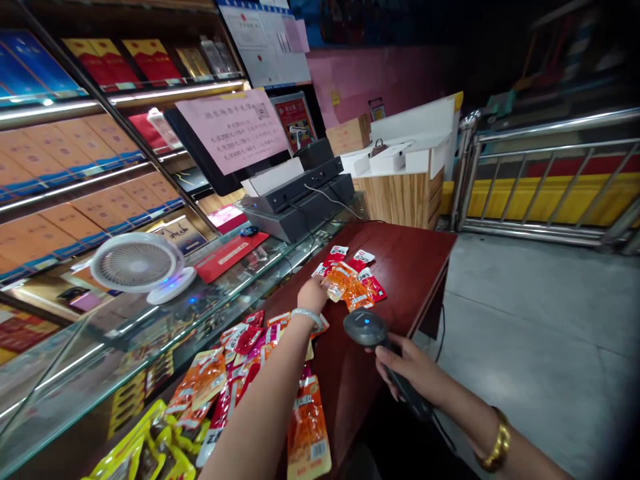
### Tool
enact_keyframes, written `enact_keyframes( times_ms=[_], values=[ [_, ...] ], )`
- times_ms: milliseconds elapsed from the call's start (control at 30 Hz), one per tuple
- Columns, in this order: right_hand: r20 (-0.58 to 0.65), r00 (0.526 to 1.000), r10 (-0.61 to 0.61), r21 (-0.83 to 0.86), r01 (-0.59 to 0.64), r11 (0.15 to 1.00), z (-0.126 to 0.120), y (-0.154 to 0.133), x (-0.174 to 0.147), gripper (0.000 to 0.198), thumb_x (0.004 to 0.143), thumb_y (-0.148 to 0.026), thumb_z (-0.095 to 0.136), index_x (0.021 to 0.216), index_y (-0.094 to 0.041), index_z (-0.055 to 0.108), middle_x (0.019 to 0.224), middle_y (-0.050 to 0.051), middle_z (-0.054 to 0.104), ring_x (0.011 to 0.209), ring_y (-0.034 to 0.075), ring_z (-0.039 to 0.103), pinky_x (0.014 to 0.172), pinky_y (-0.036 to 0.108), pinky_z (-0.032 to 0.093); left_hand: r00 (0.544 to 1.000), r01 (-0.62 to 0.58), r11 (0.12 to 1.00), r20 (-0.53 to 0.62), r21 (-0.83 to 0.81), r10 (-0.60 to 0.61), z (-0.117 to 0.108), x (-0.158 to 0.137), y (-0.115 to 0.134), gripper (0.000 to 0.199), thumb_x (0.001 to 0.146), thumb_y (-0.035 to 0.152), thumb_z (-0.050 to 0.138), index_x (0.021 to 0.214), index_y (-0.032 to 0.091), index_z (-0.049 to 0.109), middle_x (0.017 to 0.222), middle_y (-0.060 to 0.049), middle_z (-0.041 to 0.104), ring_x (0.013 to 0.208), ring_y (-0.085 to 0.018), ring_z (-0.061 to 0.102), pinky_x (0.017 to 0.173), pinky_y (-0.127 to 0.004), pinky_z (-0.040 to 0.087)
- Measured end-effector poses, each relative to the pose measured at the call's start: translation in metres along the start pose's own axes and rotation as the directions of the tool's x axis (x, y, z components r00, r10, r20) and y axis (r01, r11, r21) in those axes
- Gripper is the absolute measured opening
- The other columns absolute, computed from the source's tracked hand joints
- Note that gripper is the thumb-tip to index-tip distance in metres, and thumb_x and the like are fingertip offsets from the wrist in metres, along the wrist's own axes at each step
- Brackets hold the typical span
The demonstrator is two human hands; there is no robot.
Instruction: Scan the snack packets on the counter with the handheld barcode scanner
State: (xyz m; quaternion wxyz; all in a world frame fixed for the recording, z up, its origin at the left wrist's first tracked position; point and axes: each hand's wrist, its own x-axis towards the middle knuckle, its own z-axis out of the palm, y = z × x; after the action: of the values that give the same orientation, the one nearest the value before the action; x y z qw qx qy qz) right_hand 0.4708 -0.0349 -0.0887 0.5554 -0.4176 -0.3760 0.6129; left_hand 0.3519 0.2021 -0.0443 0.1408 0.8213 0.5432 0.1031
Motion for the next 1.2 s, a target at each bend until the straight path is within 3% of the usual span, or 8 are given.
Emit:
enact_keyframes(
  times_ms=[267, 433, 567, 667, 767, 867, 1000, 1200],
  values=[
    [0.023, 0.999, -0.036, 0.024, 0.035, 0.999, 0.02, -0.005, 0.005, 0.041, 0.085, -0.055, 0.06, 0.096, -0.016, 0.052, 0.056, -0.008, 0.054, 0.036, 0.006, 0.05, 0.035, 0.017, 0.039, 0.997, -0.019, 0.963, -0.08, -0.269, -0.003, -0.008, -0.039, -0.034, 0.022, 0.089, 0.033, 0.047, 0.086, 0.019, 0.063, 0.074, -0.002, 0.067, 0.065, -0.013, 0.06, 0.06, -0.022, 0.039],
    [0.066, 0.997, -0.032, 0.037, 0.03, 0.999, 0.032, -0.006, 0.003, 0.04, 0.086, -0.055, 0.058, 0.094, -0.017, 0.052, 0.058, -0.008, 0.053, 0.037, 0.006, 0.05, 0.036, 0.017, 0.041, 0.987, -0.105, 0.966, -0.142, -0.236, 0.073, -0.019, -0.061, -0.038, 0.026, 0.09, 0.031, 0.044, 0.08, 0.016, 0.063, 0.076, -0.005, 0.067, 0.068, -0.013, 0.058, 0.062, -0.023, 0.039],
    [0.105, 0.994, -0.023, 0.018, 0.021, 1.0, 0.037, -0.005, 0.002, 0.04, 0.084, -0.055, 0.061, 0.091, -0.017, 0.051, 0.057, -0.008, 0.053, 0.037, 0.006, 0.05, 0.036, 0.016, 0.04, 0.997, -0.041, 0.964, -0.077, -0.261, 0.022, -0.039, -0.077, -0.053, 0.024, 0.089, 0.032, 0.045, 0.087, 0.018, 0.064, 0.075, -0.004, 0.068, 0.065, -0.013, 0.059, 0.06, -0.023, 0.039],
    [0.146, 0.989, -0.012, -0.015, 0.015, 1.0, 0.038, -0.004, 0.001, 0.04, 0.084, -0.055, 0.061, 0.09, -0.017, 0.051, 0.057, -0.007, 0.053, 0.037, 0.006, 0.049, 0.036, 0.016, 0.039, 0.999, 0.021, 0.997, -0.046, -0.073, -0.024, -0.06, -0.088, -0.071, 0.028, 0.089, 0.037, 0.044, 0.087, 0.019, 0.065, 0.077, -0.005, 0.068, 0.069, -0.016, 0.061, 0.062, -0.025, 0.04],
    [0.166, 0.986, -0.001, -0.031, 0.006, 1.0, 0.035, -0.001, 0.001, 0.04, 0.084, -0.055, 0.061, 0.091, -0.017, 0.051, 0.058, -0.007, 0.054, 0.037, 0.005, 0.049, 0.036, 0.015, 0.04, 0.979, 0.097, 0.965, -0.198, 0.245, -0.048, -0.075, -0.093, -0.076, 0.03, 0.087, 0.042, 0.048, 0.093, 0.022, 0.068, 0.091, -0.009, 0.07, 0.087, -0.024, 0.062, 0.073, -0.032, 0.042],
    [0.144, 0.99, 0.006, -0.028, -0.002, 1.0, 0.03, -0.001, -0.002, 0.042, 0.083, -0.056, 0.061, 0.092, -0.017, 0.051, 0.058, -0.007, 0.053, 0.037, 0.005, 0.049, 0.036, 0.015, 0.04, 0.958, 0.079, 0.948, -0.288, 0.308, 0.013, -0.069, -0.089, -0.058, 0.032, 0.086, 0.047, 0.051, 0.105, 0.027, 0.067, 0.105, -0.008, 0.069, 0.1, -0.027, 0.06, 0.082, -0.035, 0.041],
    [0.081, 0.997, 0.017, -0.042, -0.013, 0.999, 0.02, -0.003, -0.009, 0.043, 0.082, -0.057, 0.062, 0.094, -0.017, 0.051, 0.058, -0.008, 0.053, 0.038, 0.005, 0.049, 0.037, 0.016, 0.042, 0.991, -0.049, 0.974, -0.11, 0.22, 0.075, -0.032, -0.07, -0.009, 0.038, 0.085, 0.056, 0.05, 0.098, 0.026, 0.069, 0.104, -0.007, 0.069, 0.1, -0.024, 0.059, 0.085, -0.034, 0.042],
    [-0.012, 1.0, -0.006, -0.015, 0.005, 1.0, 0.001, -0.003, -0.017, 0.043, 0.082, -0.058, 0.061, 0.093, -0.018, 0.051, 0.059, -0.007, 0.053, 0.038, 0.006, 0.049, 0.037, 0.017, 0.042, 0.988, 0.05, 0.97, -0.154, 0.239, -0.013, 0.015, -0.033, 0.035, 0.048, 0.086, 0.054, 0.047, 0.107, 0.014, 0.063, 0.113, -0.019, 0.063, 0.109, -0.033, 0.056, 0.088, -0.044, 0.041]
  ],
)
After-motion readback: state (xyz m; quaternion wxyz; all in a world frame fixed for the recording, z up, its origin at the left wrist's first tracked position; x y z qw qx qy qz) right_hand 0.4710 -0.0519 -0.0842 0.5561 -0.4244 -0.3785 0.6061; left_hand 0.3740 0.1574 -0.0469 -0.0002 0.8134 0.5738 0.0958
